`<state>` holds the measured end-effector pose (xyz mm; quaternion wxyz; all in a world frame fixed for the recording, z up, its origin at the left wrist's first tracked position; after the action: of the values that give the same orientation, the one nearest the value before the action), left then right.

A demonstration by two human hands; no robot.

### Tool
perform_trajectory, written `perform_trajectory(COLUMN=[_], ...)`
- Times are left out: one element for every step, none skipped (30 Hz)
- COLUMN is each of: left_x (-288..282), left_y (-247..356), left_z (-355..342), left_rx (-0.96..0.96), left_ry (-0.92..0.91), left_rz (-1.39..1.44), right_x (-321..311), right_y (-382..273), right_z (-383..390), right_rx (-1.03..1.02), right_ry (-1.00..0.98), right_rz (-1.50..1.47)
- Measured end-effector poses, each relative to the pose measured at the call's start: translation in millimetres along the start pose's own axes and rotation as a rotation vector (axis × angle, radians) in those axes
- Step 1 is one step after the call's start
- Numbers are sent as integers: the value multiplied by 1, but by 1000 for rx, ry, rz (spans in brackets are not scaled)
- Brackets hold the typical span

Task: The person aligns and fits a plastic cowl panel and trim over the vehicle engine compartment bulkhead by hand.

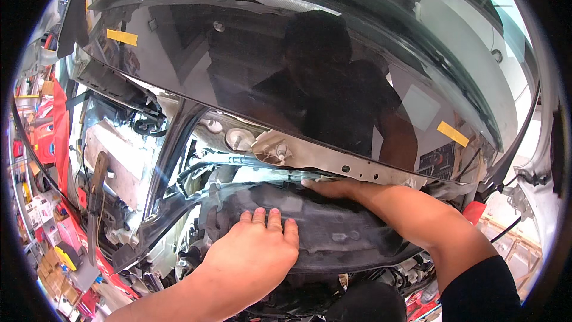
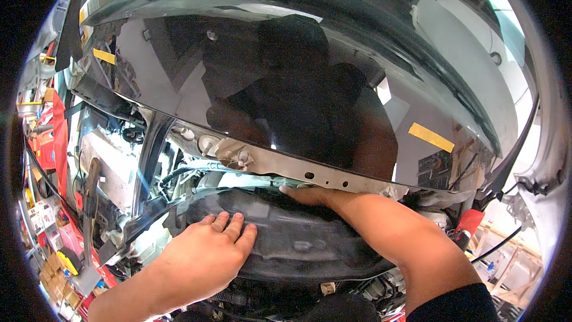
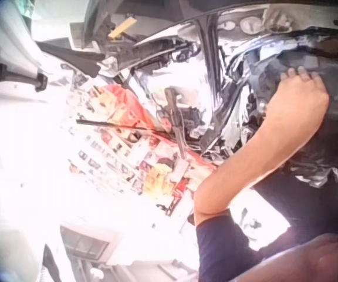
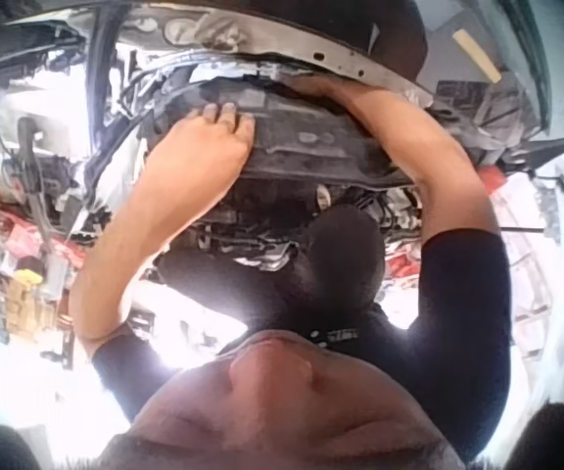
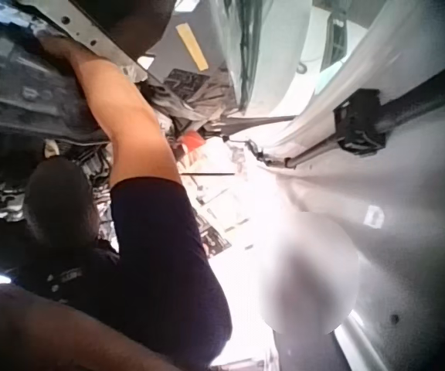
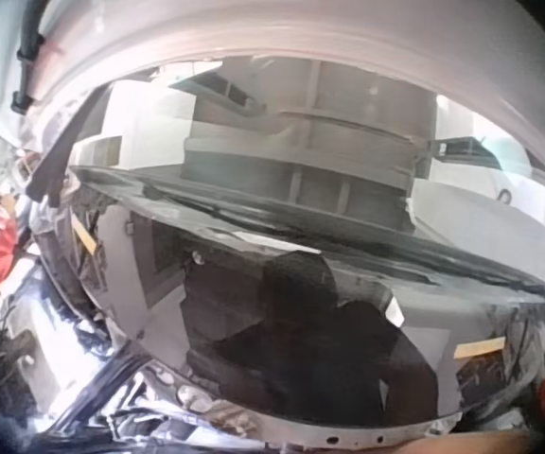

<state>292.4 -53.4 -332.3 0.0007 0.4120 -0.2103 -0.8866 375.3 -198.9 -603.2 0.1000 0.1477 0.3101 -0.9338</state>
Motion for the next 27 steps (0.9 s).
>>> perform_trajectory(left_x=[1,0,-1,-3,-6,-7,-4,-6,-7,-9,-11,-10,-7,-11,-15,-13,-11,-13,-8,-10,-12,-9,-5,0,-5,1,10], left_y=[-2,-4,-5,-6,-8,-9,-11,-13,-15,-16,-16,-17,-20,-21,-21,-23,-22,-20,-18,-18,-15,-15,-15,-14,-15,-17,-20], left_z=[1,2,2,0,-3,-7,-11,-12,-11,-11,-11,-12,-10,-14,-19,-22,-21,-21,-30,-11,-4,-1,2,-14,2,-5,-10], left_rx=[-1,-6,4,20,20,40,50,55,65,77,84,82,71,91,102,93,88,116,120,56,50,-11,-66,-38,-168,-165,-166], left_ry=[-13,-10,-18,-21,-12,-54,-106,-104,-120,-135,-134,-156,-184,-169,-166,-182,-197,-87,-71,-78,-36,-93,-140,24,-78,-58,-39], left_rz=[-6,-2,9,16,15,52,95,100,106,112,118,120,124,155,155,128,104,84,78,86,105,92,72,102,115,131,147], right_x=[1,-14,-9,-5,-6,-10,-9,-9,-4,-3,-3,-2,-2,6,11,16,11,3,-9,0,-5,-5,-7,-22,-18,-13,-6], right_y=[-7,-32,-30,-24,-18,-12,-19,-26,-29,-41,-40,-34,-40,-27,-6,0,-1,0,9,-21,-29,-38,-47,-22,-49,-41,-35], right_z=[-1,11,10,10,9,8,5,7,9,3,4,7,9,5,-2,-8,-6,-6,-1,-14,-11,-9,-7,6,7,8,3], right_rx=[-7,-43,-46,-17,12,15,-2,-8,-13,-139,-131,-74,-28,-105,-95,-98,-97,-92,-63,-144,-155,-170,-185,-120,-184,-182,-183], right_ry=[-30,9,5,17,30,36,-34,-100,-165,-127,-130,-147,-171,-125,-121,-127,-131,-133,-138,-178,-197,-224,-244,-240,-268,-295,-323], right_rz=[-16,38,44,52,59,66,26,-16,-60,61,62,64,64,64,64,54,56,65,65,38,36,26,17,16,5,-1,-5])
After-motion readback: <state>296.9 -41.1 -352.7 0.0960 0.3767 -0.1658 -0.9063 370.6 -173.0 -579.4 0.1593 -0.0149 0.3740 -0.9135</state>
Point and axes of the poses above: each hand's wrist, its own z-axis away from the middle knuckle, its own x-axis out of the palm, y = z × x, the point moved 8 cm from there along -z, towards the middle knuckle, and after that the axes turned 5 degrees about -x, right-handed, at the moved point
